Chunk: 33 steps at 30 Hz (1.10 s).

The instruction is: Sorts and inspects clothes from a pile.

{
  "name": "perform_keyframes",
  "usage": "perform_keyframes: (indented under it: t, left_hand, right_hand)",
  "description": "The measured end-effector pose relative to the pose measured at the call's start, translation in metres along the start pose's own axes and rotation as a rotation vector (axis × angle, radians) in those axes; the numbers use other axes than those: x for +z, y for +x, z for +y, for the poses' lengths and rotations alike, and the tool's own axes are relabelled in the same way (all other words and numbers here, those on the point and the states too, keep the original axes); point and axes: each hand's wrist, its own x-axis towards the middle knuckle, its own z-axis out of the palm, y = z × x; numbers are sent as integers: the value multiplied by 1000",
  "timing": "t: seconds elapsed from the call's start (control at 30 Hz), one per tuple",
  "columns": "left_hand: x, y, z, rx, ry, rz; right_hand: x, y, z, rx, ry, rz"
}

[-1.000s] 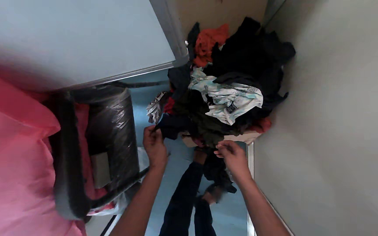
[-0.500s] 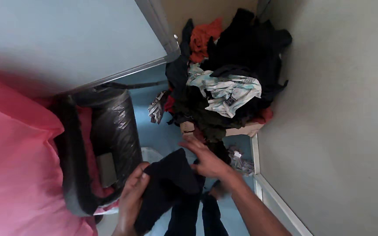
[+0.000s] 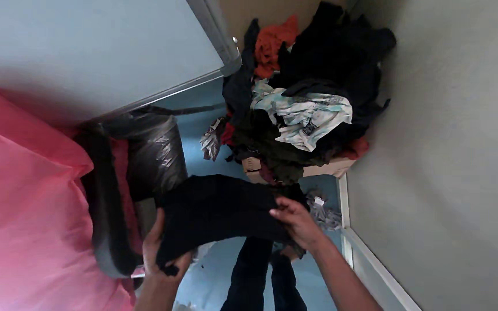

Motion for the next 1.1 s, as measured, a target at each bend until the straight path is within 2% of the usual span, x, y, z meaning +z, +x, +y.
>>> perform_keyframes:
  t: [0.07,0.17,0.23,0.3,0.37,0.47,0.53,0.57,0.63,0.73,0.8,0.87,1.0,1.1]
  left_hand:
    - [-6,4,-2,-17,62,35]
    - [-12,11,-9,41,268,199]
    - [-10,16,-16,100,578,343]
    - [-5,18,-27,116,910,355]
    - [-1,18,-43,91,1127,167]
    - [18,15,-70,72,1323,-328]
    - [34,19,-82,95,1288,-638]
    - [41,24,-83,79,1219,-700]
    - [49,35,-77,41,1041,-607]
    - [50,71,-67,107,823,-332]
    - [47,106,-69,110,833,-145]
    - [43,147,-79,83,995,-74]
    - [39,221,-123,37,1557,-220]
    - [45,250,-160,-8,1966,-263]
  right_hand:
    - [-18,-3,-8,-116,4,124]
    - [-37,-9,-25,-196,-132,239]
    - [-40,-13,-38,-185,-279,324]
    - [-38,-14,-48,-128,-505,369]
    - [-35,-14,-53,-37,-696,243]
    - [-11,-8,-59,148,-851,-143]
    - [7,-4,-65,165,-888,-333]
    - [13,-3,-70,148,-903,-349]
    - [16,-4,-86,52,-826,-237]
    - [6,-3,-99,-304,-396,101]
    - [-9,4,-110,-392,-304,149]
    - [-23,9,-114,-378,-330,241]
    - [-38,8,-99,-292,-377,424]
    - [-36,8,-83,-179,-413,464]
